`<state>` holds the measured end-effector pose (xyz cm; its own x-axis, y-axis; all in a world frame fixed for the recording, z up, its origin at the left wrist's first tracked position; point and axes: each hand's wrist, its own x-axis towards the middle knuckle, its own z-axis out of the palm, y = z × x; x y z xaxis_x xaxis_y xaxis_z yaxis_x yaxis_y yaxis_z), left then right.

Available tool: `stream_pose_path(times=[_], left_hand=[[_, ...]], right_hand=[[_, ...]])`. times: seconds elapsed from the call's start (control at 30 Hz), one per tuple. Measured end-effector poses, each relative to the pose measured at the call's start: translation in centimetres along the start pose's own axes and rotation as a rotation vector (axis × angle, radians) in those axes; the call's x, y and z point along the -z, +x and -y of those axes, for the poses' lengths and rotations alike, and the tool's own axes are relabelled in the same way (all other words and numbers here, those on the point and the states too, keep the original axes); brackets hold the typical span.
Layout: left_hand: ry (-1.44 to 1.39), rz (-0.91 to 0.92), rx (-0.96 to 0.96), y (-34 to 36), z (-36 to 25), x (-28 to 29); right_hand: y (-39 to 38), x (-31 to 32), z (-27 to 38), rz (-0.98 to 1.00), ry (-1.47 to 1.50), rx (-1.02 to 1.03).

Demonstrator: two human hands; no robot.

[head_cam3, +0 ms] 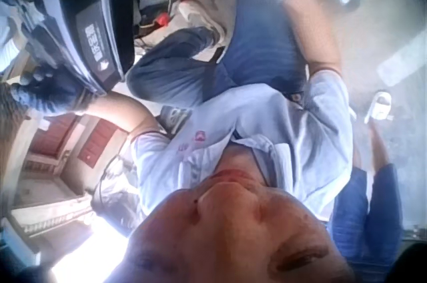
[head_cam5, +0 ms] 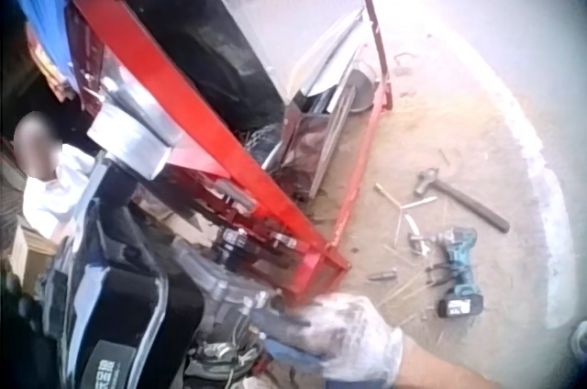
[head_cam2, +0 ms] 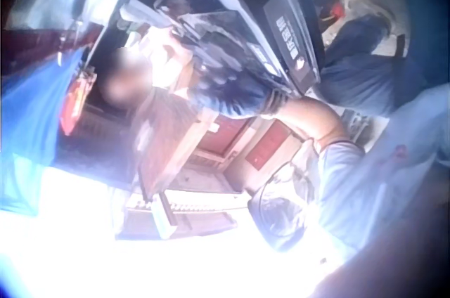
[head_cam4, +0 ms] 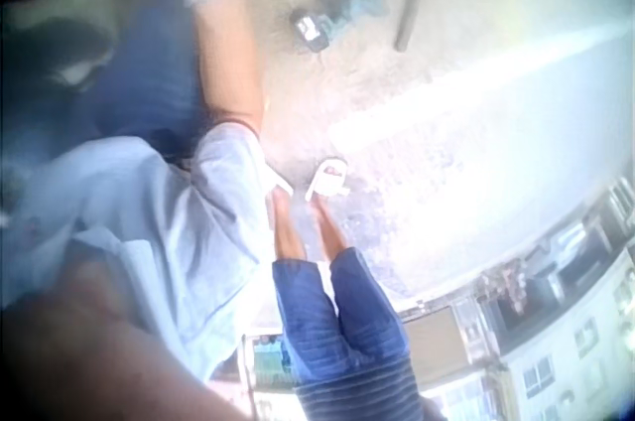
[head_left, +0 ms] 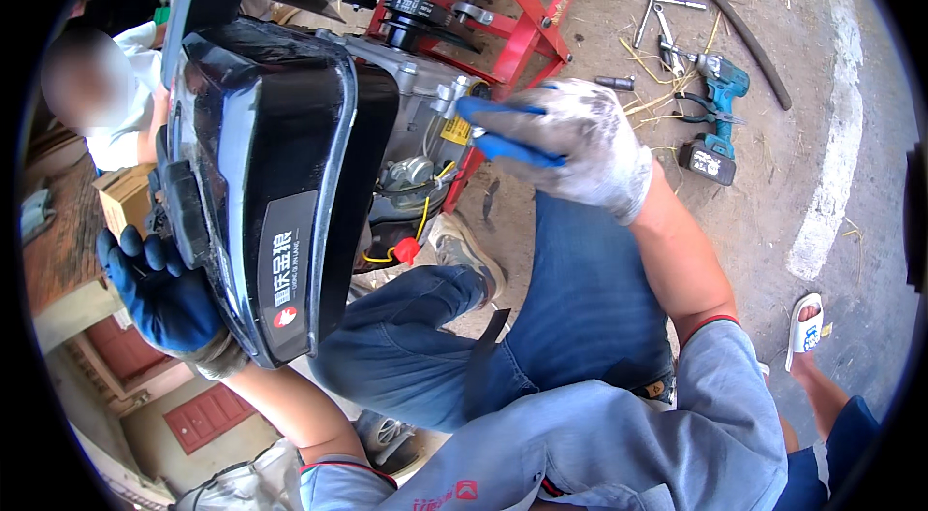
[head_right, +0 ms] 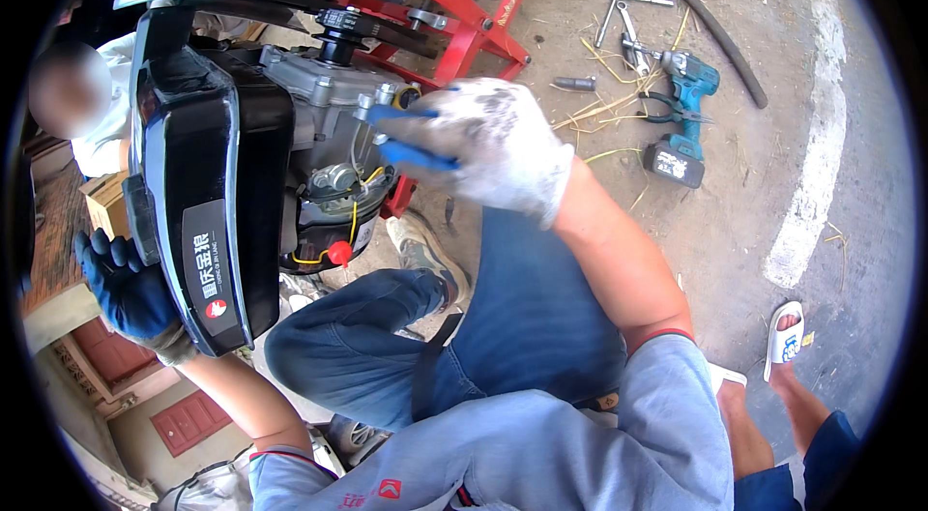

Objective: The person uses pliers to adjust and tighten components on a small engine mounted on a three-wheeled vehicle. They manipulate wires and internal parts while another person observes nearby.

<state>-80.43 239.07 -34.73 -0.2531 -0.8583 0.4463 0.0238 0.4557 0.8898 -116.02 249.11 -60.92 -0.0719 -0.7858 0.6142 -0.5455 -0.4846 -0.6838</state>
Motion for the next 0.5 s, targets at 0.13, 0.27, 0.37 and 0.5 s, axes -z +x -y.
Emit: stream_pose_path(times=[0.13,0.27,0.37,0.5], left_hand=[[-0.081,0.070,0.032,0.1,-0.2,-0.3],[-0.094,0.072,0.048,0.3,-0.2,-0.2],[-0.056,0.014,0.042,0.2,-0.2,-0.1],[-0.009,-0.053,0.026,0.0,-0.2,-0.3]], right_hand=[[2.2,-1.2,0.8,-0.014,-0.029,0.136],[2.7,-1.9,1.0,-0.030,0.147,0.100],[2.7,-2.4,1.3,-0.033,0.321,0.000],[2.6,-2.6,1.5,-0.029,0.432,-0.062]])
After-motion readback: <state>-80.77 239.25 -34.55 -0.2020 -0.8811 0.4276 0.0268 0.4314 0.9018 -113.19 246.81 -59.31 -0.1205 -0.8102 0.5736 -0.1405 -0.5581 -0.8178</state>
